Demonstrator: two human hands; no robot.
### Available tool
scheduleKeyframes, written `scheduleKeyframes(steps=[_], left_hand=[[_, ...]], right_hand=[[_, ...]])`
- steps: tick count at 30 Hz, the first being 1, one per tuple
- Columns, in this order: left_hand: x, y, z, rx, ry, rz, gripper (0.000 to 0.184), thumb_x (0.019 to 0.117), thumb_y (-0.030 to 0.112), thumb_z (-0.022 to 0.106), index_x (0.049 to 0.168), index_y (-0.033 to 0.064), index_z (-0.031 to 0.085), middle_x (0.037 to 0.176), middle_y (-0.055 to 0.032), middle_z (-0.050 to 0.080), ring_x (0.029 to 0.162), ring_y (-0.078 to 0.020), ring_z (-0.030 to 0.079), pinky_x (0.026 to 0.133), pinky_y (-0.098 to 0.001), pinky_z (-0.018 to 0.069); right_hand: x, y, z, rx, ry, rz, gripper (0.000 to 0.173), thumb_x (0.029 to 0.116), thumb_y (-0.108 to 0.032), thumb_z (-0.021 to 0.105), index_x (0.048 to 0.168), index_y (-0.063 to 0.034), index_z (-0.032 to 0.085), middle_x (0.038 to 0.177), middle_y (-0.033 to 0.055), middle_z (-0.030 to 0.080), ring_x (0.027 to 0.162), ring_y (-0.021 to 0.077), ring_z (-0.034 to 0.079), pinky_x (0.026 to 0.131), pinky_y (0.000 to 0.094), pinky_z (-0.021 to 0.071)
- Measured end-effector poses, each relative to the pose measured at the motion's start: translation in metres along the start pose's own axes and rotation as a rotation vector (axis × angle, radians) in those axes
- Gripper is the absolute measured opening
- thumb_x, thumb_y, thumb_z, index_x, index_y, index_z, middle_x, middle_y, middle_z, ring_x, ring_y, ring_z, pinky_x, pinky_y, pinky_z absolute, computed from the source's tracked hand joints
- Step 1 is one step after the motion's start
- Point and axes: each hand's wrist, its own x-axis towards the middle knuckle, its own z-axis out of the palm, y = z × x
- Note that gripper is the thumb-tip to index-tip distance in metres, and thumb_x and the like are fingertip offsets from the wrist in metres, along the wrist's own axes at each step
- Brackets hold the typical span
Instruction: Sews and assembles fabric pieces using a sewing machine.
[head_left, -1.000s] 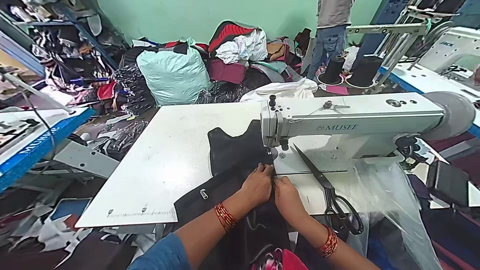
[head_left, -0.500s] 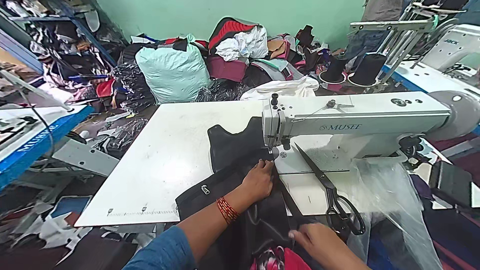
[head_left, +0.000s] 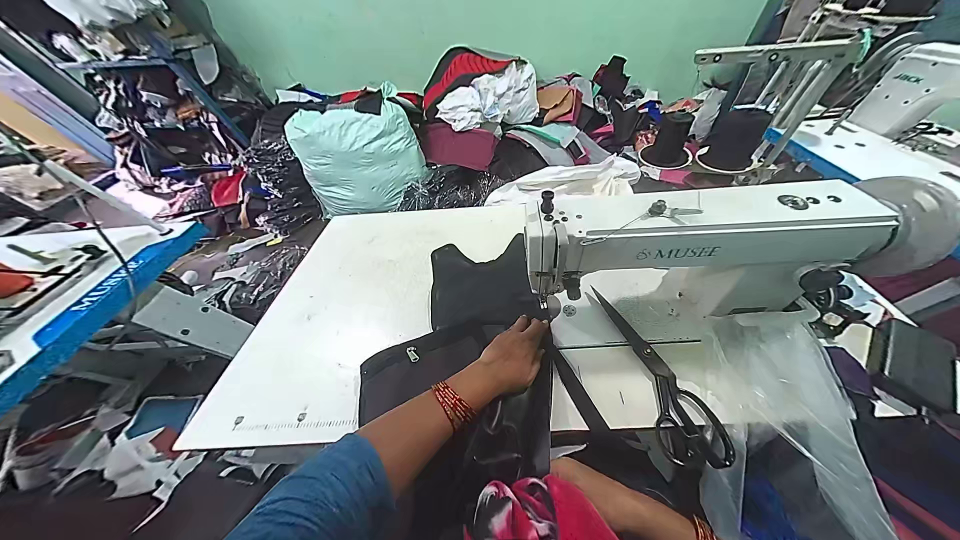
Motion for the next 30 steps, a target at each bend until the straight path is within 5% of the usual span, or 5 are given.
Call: scheduleKeyframes(steps=[13, 20, 25, 28, 30], left_hand=[[0.021, -0.02, 0.006, -0.067, 0.225, 0.077, 0.053, 0.1047, 0.021, 0.04, 0.15, -0.0061, 0.044, 0.153, -0.0222, 0.047, 0.146, -0.0408, 0.04, 0.118, -0.0484, 0.0362], [0.024, -0.025, 0.011, -0.087, 0.249, 0.102, 0.053, 0.1047, 0.02, 0.038, 0.15, -0.0062, 0.045, 0.154, -0.0231, 0.047, 0.149, -0.0418, 0.037, 0.122, -0.0483, 0.0309], [0.025, -0.022, 0.011, -0.106, 0.253, 0.073, 0.052, 0.1054, 0.021, 0.037, 0.15, -0.0045, 0.045, 0.156, -0.0216, 0.045, 0.151, -0.0396, 0.035, 0.123, -0.0473, 0.029], [0.025, -0.021, 0.012, -0.12, 0.251, 0.061, 0.053, 0.1053, 0.021, 0.038, 0.151, -0.0034, 0.044, 0.157, -0.0209, 0.044, 0.152, -0.0391, 0.033, 0.124, -0.0471, 0.0281], [0.025, -0.021, 0.013, -0.124, 0.258, 0.058, 0.053, 0.1053, 0.022, 0.038, 0.151, -0.0035, 0.045, 0.157, -0.0212, 0.045, 0.151, -0.0386, 0.034, 0.124, -0.0469, 0.0281]], right_hand=[[0.01, -0.006, -0.018, 0.116, 0.092, 0.062, 0.032, 0.1091, -0.029, 0.046, 0.087, -0.0144, 0.062, 0.072, -0.0112, 0.059, 0.068, -0.0048, 0.057, 0.067, 0.0179, 0.0485], [-0.011, -0.008, -0.03, -0.14, 0.057, 0.054, 0.036, 0.1071, -0.027, 0.044, 0.106, 0.0002, 0.069, 0.095, 0.0054, 0.069, 0.091, 0.0052, 0.063, 0.086, 0.0283, 0.0507], [-0.027, -0.018, -0.047, -0.292, 0.053, 0.151, 0.043, 0.1102, -0.028, 0.04, 0.092, -0.0002, 0.068, 0.079, 0.0045, 0.063, 0.075, 0.0076, 0.058, 0.072, 0.0297, 0.0472], [-0.041, -0.033, -0.056, -0.374, 0.296, 0.221, 0.043, 0.1086, -0.029, 0.043, 0.104, 0.002, 0.072, 0.09, 0.0107, 0.074, 0.082, 0.0184, 0.072, 0.08, 0.041, 0.0599], [-0.059, -0.044, -0.08, -0.612, 0.73, 0.237, 0.035, 0.1068, -0.023, 0.047, 0.112, 0.0006, 0.072, 0.096, 0.0139, 0.075, 0.086, 0.025, 0.074, 0.081, 0.046, 0.0604]])
